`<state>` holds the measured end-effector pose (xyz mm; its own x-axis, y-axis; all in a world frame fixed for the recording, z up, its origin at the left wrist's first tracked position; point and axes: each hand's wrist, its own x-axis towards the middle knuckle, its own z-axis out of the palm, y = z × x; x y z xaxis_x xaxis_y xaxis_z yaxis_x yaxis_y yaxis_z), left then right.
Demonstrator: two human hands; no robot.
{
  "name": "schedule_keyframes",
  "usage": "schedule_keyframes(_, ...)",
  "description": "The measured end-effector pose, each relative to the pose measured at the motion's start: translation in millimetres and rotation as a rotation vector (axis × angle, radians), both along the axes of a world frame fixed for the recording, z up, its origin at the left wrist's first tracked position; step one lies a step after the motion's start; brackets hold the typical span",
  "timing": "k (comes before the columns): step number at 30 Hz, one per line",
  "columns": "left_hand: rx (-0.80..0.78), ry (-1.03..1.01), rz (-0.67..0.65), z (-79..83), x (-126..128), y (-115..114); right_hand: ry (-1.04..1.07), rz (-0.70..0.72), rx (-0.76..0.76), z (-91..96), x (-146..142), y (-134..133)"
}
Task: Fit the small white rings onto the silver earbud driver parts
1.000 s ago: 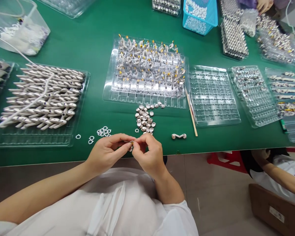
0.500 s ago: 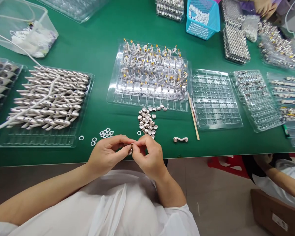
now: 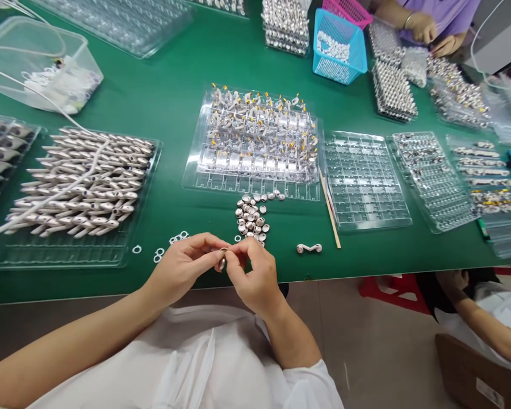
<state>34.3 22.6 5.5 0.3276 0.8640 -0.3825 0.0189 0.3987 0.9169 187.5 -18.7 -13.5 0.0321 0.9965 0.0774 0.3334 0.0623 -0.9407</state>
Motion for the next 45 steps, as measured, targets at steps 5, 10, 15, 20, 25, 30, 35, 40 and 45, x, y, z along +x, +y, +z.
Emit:
schedule_keyframes(5,-0.021,-0.001,0.074,0.0,0,3,-0.096,-0.086,0.129,2.4,-5,-8)
schedule_keyframes(10,-0.041,-0.034,0.089,-2.8,5,0,-0.267,-0.124,0.293,-6.9,-12,-10)
schedule_keyframes(15,-0.062,-0.052,0.062,-3.4,6,0,-0.269,-0.103,0.324,-7.5,-5,-12)
schedule_keyframes(20,-0.024,-0.015,0.0,-4.1,4,1,-0.115,-0.026,0.22,0.3,5,-11)
schedule_keyframes(25,0.022,0.05,-0.124,-5.9,1,1,0.068,-0.029,0.05,-1.7,9,-11)
schedule_keyframes(30,0.046,0.009,-0.231,-7.9,-5,0,0.272,-0.071,-0.128,-4.2,9,-12)
schedule_keyframes(35,0.064,0.014,-0.247,-11.0,-10,0,0.422,-0.033,-0.184,-0.7,11,-9)
schedule_keyframes(40,0.069,0.007,-0.265,-10.8,-11,2,0.466,-0.004,-0.234,-1.0,12,-8)
schedule_keyframes(45,-0.001,-0.038,-0.266,-9.3,-13,3,0.489,0.02,-0.271,-2.9,14,-8)
